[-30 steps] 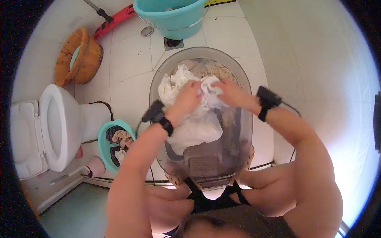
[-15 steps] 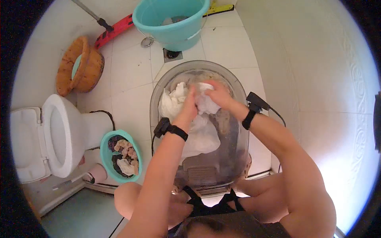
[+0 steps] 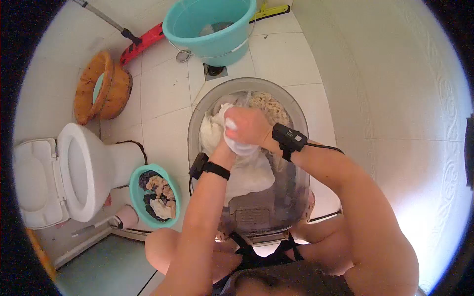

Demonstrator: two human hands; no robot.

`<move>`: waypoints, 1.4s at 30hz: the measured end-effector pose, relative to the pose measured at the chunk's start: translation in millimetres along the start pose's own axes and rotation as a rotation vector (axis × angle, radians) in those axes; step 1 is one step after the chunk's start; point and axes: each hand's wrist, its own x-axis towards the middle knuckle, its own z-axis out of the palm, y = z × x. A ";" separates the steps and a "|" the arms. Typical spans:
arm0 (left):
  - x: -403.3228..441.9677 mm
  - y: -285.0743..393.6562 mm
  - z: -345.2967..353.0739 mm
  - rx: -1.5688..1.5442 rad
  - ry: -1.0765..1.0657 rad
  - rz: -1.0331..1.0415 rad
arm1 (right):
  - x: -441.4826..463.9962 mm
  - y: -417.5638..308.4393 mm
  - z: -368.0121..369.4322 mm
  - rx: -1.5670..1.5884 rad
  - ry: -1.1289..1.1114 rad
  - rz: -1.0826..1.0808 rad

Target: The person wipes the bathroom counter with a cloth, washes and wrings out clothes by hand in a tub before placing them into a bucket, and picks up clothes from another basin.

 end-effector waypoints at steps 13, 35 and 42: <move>-23.7 -7.0 20.9 2.171 0.132 0.835 | -58.3 75.4 17.7 -0.557 -0.228 0.019; -69.0 78.9 82.6 -0.150 -0.326 -0.315 | 3.2 -86.0 -123.8 0.338 -0.379 -0.278; -61.1 62.5 66.4 -0.426 -0.329 -0.252 | 36.4 -39.9 -152.4 0.870 -0.255 0.072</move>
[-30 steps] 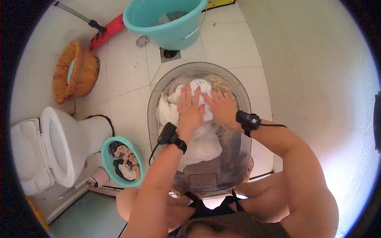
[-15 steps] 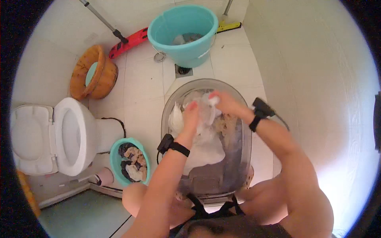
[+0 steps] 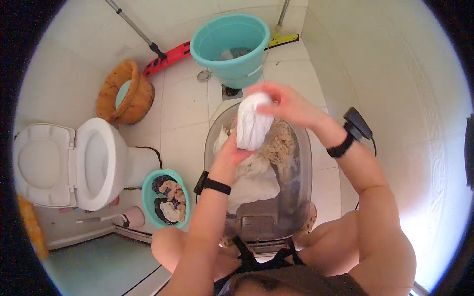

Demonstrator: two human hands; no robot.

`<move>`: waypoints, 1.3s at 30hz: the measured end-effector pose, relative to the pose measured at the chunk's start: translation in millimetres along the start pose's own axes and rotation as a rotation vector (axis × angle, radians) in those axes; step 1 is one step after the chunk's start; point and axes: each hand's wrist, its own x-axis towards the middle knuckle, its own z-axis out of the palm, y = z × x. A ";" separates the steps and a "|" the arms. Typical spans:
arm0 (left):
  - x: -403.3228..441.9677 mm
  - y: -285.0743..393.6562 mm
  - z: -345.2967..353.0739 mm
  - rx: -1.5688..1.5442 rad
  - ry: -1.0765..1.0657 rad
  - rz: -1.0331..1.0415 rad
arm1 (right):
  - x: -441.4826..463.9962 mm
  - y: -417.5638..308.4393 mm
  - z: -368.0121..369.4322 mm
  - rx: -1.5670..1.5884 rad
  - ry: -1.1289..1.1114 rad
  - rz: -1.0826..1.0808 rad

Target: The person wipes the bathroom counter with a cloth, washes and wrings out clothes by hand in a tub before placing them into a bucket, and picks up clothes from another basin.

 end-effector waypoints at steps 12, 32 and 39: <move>-13.4 -48.0 64.3 0.228 -0.046 0.036 | -8.6 131.0 -6.6 1.162 -0.086 0.440; 8.5 -81.0 -86.7 1.646 0.605 0.169 | -2.6 161.1 76.7 -0.968 0.153 0.295; -6.4 35.4 33.1 1.567 0.074 0.120 | 60.1 47.1 35.2 -0.675 0.426 0.004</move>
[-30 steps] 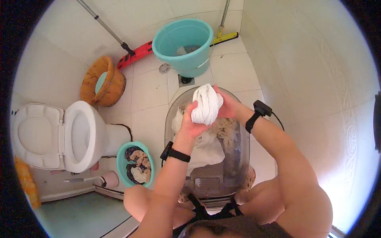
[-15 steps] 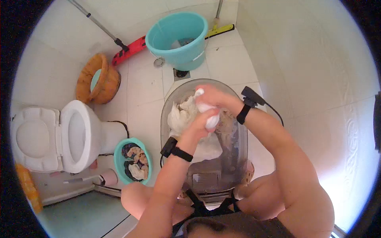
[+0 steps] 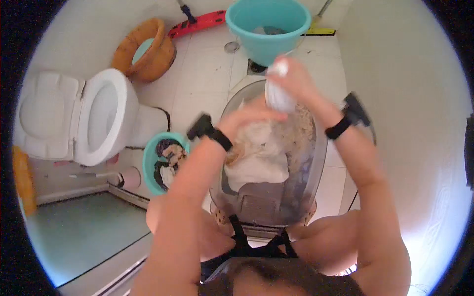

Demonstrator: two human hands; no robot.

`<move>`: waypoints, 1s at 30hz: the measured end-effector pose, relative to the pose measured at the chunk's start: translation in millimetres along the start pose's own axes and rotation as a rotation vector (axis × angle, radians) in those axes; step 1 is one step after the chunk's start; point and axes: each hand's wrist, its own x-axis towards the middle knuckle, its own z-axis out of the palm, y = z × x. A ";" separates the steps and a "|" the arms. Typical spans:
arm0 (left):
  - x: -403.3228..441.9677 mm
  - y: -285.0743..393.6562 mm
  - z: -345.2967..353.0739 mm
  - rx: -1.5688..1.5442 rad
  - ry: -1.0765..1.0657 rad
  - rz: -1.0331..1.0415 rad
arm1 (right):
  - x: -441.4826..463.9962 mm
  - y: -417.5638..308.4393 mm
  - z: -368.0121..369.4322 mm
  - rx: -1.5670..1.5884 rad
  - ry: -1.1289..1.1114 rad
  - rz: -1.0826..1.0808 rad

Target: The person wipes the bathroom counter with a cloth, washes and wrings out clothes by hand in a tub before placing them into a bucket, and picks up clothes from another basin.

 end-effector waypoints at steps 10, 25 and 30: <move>-43.0 -55.6 -39.1 1.239 -0.192 -0.082 | 111.9 -30.7 -27.9 -0.127 0.160 -0.264; -88.1 125.6 -39.8 0.274 0.069 -0.058 | -82.7 63.9 61.1 0.406 -0.653 -0.141; -112.2 174.3 -30.6 -0.176 0.297 0.224 | -61.5 21.8 46.2 0.424 -0.503 -0.080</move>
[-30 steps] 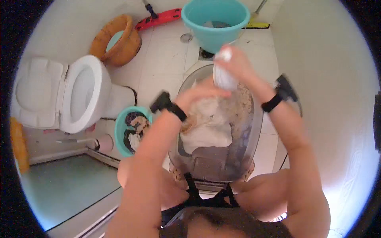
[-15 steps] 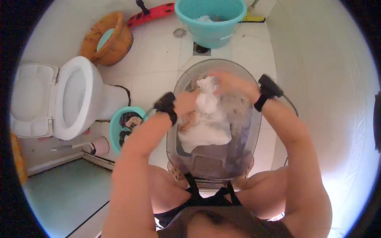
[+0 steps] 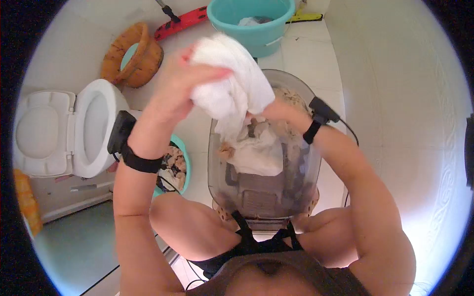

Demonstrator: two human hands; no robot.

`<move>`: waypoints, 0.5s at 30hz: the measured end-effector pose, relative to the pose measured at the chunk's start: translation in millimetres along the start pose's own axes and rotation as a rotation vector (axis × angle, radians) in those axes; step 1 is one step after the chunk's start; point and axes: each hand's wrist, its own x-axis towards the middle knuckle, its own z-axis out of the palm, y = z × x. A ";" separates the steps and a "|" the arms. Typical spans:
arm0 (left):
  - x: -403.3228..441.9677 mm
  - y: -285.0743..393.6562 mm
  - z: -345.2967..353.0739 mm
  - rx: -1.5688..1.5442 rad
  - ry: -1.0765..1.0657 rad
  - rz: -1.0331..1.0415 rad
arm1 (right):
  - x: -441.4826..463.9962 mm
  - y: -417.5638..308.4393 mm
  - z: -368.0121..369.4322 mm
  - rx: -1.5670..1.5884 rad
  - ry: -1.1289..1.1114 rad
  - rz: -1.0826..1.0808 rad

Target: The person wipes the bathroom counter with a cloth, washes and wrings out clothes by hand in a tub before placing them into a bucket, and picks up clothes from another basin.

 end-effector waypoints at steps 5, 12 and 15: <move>-1.4 30.2 -42.9 -0.404 -0.158 0.189 | 5.2 -77.5 -44.8 -0.201 0.133 0.047; 12.9 -36.8 -40.4 0.104 0.010 -0.216 | -19.6 -91.2 -72.7 -0.390 -0.046 0.020; 28.3 -131.8 -43.7 0.692 -0.202 -0.193 | -32.0 -9.5 -60.7 -0.454 -0.070 0.273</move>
